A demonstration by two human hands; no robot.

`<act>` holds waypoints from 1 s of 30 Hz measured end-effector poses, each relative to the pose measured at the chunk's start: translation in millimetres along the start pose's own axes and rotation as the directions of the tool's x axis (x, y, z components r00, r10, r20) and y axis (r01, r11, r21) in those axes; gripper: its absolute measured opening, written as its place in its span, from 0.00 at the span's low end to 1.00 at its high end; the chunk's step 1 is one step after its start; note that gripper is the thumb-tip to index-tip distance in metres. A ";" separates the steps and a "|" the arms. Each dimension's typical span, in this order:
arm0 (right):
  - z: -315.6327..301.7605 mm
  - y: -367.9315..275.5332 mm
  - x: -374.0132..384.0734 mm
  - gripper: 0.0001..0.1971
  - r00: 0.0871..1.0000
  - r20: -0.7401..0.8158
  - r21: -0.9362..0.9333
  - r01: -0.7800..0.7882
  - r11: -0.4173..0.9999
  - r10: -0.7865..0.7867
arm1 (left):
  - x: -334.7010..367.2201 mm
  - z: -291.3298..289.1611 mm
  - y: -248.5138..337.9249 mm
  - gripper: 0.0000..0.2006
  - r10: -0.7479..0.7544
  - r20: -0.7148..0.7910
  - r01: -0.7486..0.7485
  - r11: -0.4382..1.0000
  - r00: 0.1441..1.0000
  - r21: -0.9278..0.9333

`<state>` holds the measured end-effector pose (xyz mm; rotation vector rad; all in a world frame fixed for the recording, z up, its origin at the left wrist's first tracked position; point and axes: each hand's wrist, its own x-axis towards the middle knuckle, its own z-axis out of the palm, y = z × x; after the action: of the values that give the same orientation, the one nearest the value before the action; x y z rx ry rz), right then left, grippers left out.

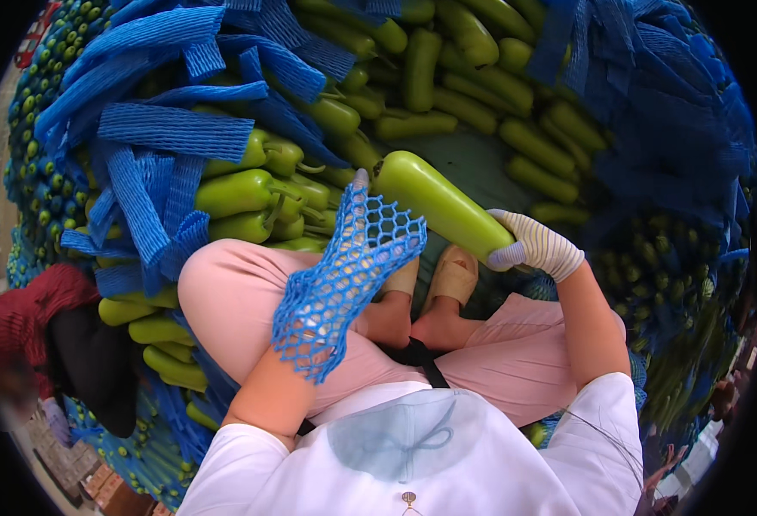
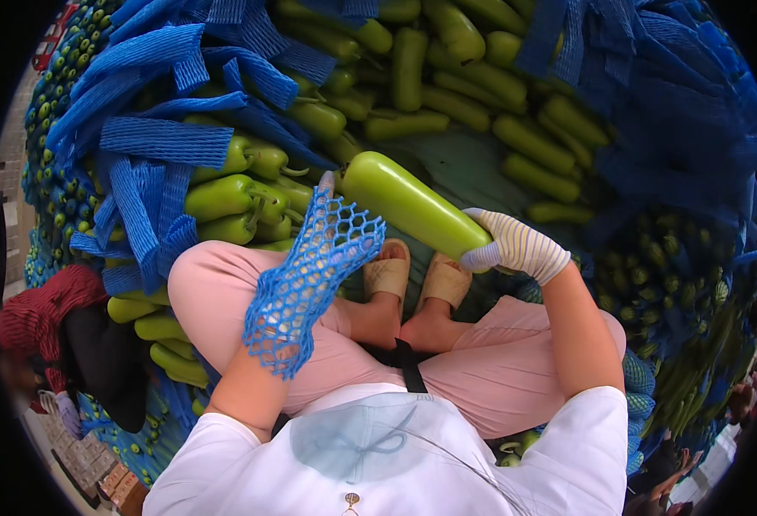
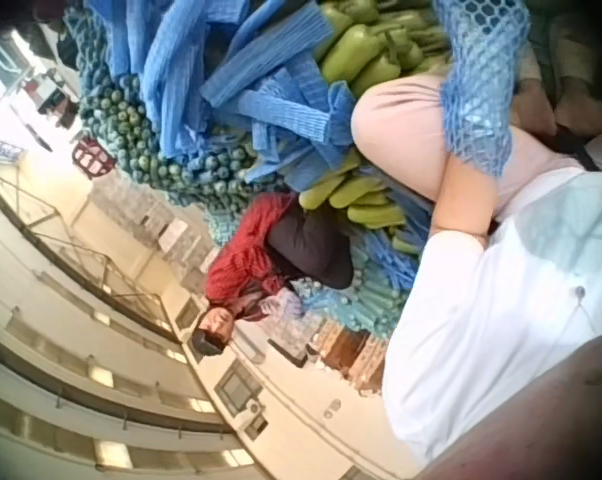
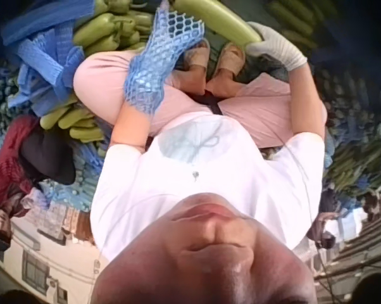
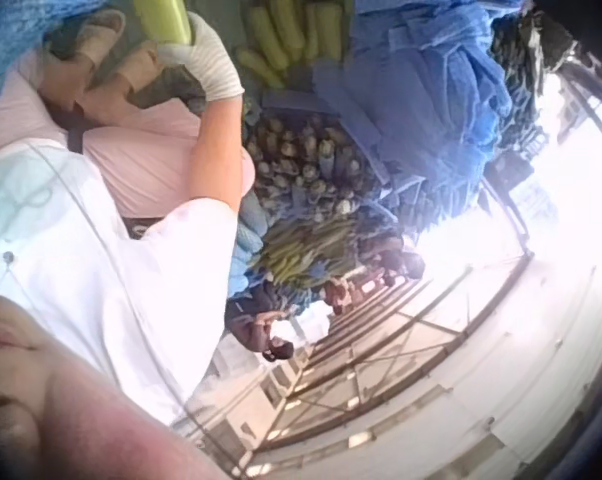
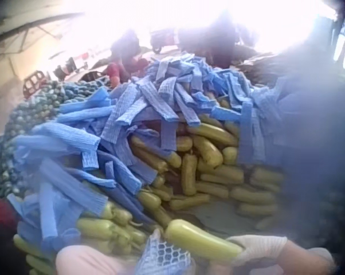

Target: The recorder packages green squash or zucchini into blue protective mesh sleeves while sitting on a large pile of produce.

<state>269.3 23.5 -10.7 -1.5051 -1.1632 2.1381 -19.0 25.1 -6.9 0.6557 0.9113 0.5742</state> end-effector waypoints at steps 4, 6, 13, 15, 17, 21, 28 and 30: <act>3.9 -1.6 -22.5 0.34 0.960 -0.074 -0.562 0.183 0.807 -0.270 | 2.1 12.8 11.3 0.37 -0.120 0.147 0.136 0.985 0.982 -0.102; 6.2 8.3 -1.1 0.33 0.857 -0.065 -0.923 0.142 0.357 -0.511 | 4.5 22.3 7.3 0.40 0.113 0.311 -0.235 0.890 0.944 0.391; 45.7 79.0 74.7 0.33 0.875 -0.136 -0.472 0.356 0.807 -0.465 | 52.3 42.5 -44.3 0.22 0.035 0.188 -0.176 -0.225 0.981 0.958; 65.3 78.0 74.6 0.30 0.922 -0.165 -0.337 0.280 0.899 -0.349 | 65.5 15.0 -80.5 0.19 0.217 0.224 -0.207 -0.099 0.950 0.973; 100.7 51.7 54.5 0.24 0.798 -0.304 -0.386 0.396 0.833 -0.520 | 75.5 -22.1 -125.9 0.16 0.470 0.109 -0.277 0.305 0.876 0.911; 125.7 37.8 62.8 0.12 0.695 -0.597 0.002 0.501 0.865 -0.401 | 75.8 -16.9 -111.1 0.13 0.329 0.400 -0.201 -0.501 0.855 0.842; 55.5 50.2 118.4 0.10 0.764 -0.636 0.364 0.421 0.830 -0.108 | 45.2 29.6 -36.6 0.14 0.412 0.529 -0.453 -0.274 0.742 0.848; 39.3 65.2 145.5 0.12 0.763 -0.635 0.265 0.361 0.894 -0.120 | 42.5 25.2 -48.0 0.15 0.381 0.541 -0.461 -0.285 0.750 0.840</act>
<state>187.6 55.4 -149.5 -1.5698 -0.6271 1.4145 31.8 15.9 -52.5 2.6076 0.8968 0.3676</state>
